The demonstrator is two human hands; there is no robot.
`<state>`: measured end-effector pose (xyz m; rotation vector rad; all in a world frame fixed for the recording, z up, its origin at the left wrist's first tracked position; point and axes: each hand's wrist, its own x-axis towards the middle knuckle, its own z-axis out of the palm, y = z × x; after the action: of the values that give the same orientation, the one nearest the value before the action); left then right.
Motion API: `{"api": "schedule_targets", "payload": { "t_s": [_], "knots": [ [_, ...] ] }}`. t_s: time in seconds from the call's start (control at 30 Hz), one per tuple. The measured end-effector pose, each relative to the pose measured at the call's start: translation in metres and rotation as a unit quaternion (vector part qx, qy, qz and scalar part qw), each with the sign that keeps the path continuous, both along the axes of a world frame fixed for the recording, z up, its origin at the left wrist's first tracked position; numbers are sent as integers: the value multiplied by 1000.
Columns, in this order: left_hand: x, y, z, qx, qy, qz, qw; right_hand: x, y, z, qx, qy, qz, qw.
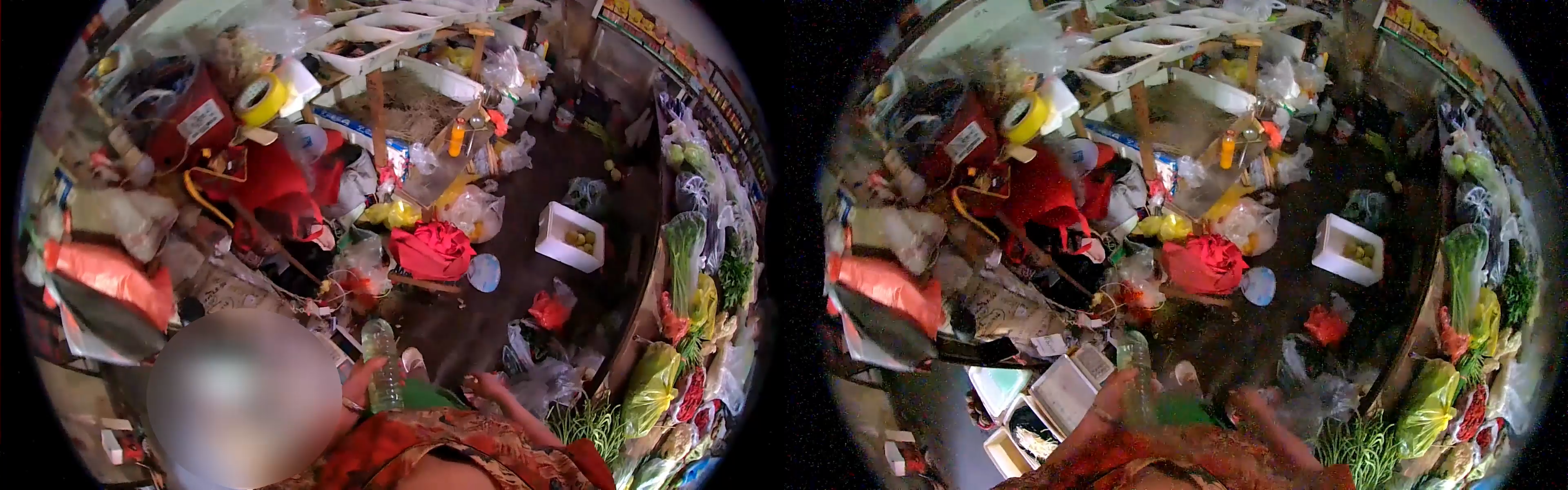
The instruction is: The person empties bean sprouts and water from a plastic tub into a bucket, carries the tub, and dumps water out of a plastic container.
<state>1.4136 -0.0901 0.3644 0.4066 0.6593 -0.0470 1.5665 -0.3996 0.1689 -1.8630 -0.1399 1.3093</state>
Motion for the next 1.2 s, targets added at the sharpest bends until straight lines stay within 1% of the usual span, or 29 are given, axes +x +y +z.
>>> {"api": "schedule_targets", "payload": {
  "t_s": [0.03, 0.07, 0.1, 0.13, 0.17, 0.2, 0.27, 0.3, 0.33, 0.37, 0.4, 0.43, 0.47, 0.53, 0.57, 0.6, 0.67, 0.7, 0.73, 0.77, 0.8, 0.83, 0.87, 0.93, 1.0, 1.07, 1.1, 1.2],
  "knots": [
    [14, 5, 15, 67, 14, -40, 997, 18, 19, 10, -37, -79, 87, 992],
    [26, 11, 30, 64, 19, -45, 997, 36, 35, 21, -74, -157, 173, 969],
    [38, 16, 44, 98, 22, -52, 994, 51, 43, 29, -75, -153, 170, 971],
    [47, 20, 52, 133, 25, -60, 989, 64, 51, 37, -31, -161, 120, 979],
    [51, 25, 41, 139, 35, -46, 989, 74, 59, 44, 16, -168, 69, 983],
    [57, 30, 46, 142, 38, -50, 988, 83, 68, 56, 18, -165, 65, 984],
    [72, 39, 56, 125, -3, -70, 990, 104, 80, 75, -18, -174, 85, 981],
    [78, 43, 56, 127, -4, -71, 989, 116, 82, 67, -49, -182, 132, 973],
    [83, 46, 53, 106, 5, -64, 992, 127, 82, 54, -48, -186, 131, 973],
    [86, 48, 50, 83, 14, -56, 995, 135, 78, 33, -40, -188, 173, 966],
    [90, 50, 48, 85, 11, -55, 995, 147, 82, 29, -31, -191, 216, 957],
    [94, 51, 46, 87, 14, -29, 996, 157, 86, 28, -66, -147, 221, 962],
    [100, 53, 44, 90, 17, -1, 996, 170, 89, 22, -63, -152, 225, 960],
    [119, 57, 43, 84, -3, 37, 996, 195, 92, -3, -45, -190, 288, 938],
    [127, 58, 47, 84, -24, 35, 996, 214, 96, -13, -58, -178, 309, 932],
    [134, 52, 50, 83, -43, 43, 995, 241, 86, -63, 8, -158, 293, 943],
    [159, 44, 51, 62, -46, 152, 985, 292, 67, -153, 139, -102, 265, 949],
    [168, 41, 48, 40, -22, 137, 990, 308, 101, -60, -30, -155, 427, 890],
    [175, 37, 46, 12, -1, 129, 992, 329, 105, -38, -30, -148, 484, 862],
    [180, 33, 47, 10, 5, 136, 991, 352, 107, -26, 22, -2, 354, 935],
    [186, 31, 48, 4, 12, 143, 990, 374, 107, -25, 41, 80, 249, 964],
    [190, 26, 44, -22, 6, 171, 985, 398, 104, -29, 63, 157, 136, 976],
    [193, 19, 40, -48, 0, 194, 980, 428, 101, -29, 34, 168, 189, 967],
    [195, 3, 47, -16, -9, 281, 960, 475, 120, -30, -37, 204, 184, 961],
    [190, -13, 51, -30, 2, 348, 937, 498, 143, -29, -66, 200, 242, 947],
    [181, -31, 45, -36, 7, 412, 910, 508, 170, -26, -84, 175, 282, 940],
    [177, -40, 47, -34, 26, 434, 900, 507, 186, -26, -86, 161, 302, 936],
    [167, -66, 46, -33, 27, 511, 858, 487, 235, -24, -77, 125, 359, 922]
  ]
}}
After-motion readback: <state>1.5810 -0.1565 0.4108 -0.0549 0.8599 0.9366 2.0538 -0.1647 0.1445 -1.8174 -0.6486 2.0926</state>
